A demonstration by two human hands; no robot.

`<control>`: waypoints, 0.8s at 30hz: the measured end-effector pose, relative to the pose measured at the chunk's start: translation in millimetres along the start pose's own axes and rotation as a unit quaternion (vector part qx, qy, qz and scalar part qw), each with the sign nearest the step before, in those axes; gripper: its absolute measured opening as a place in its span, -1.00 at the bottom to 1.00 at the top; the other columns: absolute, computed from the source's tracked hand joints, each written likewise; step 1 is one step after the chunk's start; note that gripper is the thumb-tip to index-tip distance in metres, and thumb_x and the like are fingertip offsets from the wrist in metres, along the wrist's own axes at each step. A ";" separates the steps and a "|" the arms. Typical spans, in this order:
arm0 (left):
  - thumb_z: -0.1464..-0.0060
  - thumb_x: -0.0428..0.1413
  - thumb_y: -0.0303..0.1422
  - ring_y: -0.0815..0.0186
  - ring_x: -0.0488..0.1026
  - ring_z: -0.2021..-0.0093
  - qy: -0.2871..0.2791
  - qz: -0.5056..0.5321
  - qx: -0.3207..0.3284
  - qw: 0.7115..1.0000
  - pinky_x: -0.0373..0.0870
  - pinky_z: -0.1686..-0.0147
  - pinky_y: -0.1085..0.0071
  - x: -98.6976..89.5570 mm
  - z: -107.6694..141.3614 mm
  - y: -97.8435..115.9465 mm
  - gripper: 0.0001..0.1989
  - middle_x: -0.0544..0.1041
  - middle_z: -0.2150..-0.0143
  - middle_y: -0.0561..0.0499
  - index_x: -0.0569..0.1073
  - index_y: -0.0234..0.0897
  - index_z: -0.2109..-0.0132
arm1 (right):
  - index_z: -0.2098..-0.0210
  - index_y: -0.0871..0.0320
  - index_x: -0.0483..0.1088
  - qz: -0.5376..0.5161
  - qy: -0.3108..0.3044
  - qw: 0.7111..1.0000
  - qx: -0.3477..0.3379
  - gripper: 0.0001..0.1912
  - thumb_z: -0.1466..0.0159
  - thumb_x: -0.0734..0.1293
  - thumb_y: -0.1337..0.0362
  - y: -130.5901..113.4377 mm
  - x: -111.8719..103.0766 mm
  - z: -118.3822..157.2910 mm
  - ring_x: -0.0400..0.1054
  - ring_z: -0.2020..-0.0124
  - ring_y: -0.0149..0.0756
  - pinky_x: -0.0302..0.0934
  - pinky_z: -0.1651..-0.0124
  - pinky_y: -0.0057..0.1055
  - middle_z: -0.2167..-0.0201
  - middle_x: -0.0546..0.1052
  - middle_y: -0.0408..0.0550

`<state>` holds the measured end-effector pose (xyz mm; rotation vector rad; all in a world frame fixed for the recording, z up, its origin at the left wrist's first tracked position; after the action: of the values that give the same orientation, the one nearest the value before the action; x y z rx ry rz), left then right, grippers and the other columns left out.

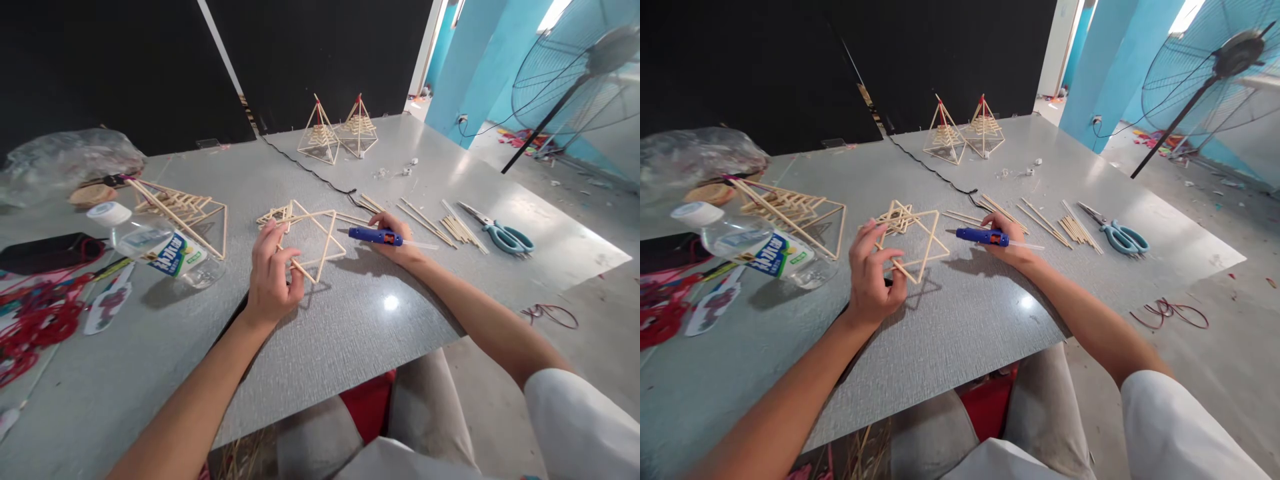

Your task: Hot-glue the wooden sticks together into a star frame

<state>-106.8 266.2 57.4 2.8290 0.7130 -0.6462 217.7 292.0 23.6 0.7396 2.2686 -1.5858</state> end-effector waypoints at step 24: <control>-0.32 0.44 -0.07 -0.32 0.46 -0.58 -0.301 0.056 -0.196 0.932 0.04 -0.67 -0.64 39.9 42.7 -25.4 0.05 0.56 -0.48 -0.47 0.06 -0.26 -0.67 | 0.18 -0.01 0.45 -0.099 0.061 0.992 0.049 -0.73 -0.22 0.53 0.07 1.4 8.9 -3.1 0.26 0.40 -0.28 0.12 0.22 -0.31 0.46 0.41 -0.27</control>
<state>-103.1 294.5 0.4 2.1153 0.4894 -1.1302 211.3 297.5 19.2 0.6695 2.4316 -1.7992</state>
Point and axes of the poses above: each hand's wrist, its own z-axis away from the middle knuckle, its own x-axis out of the palm, y = z × x, the point moved 5 cm from there along -z, towards the middle knuckle
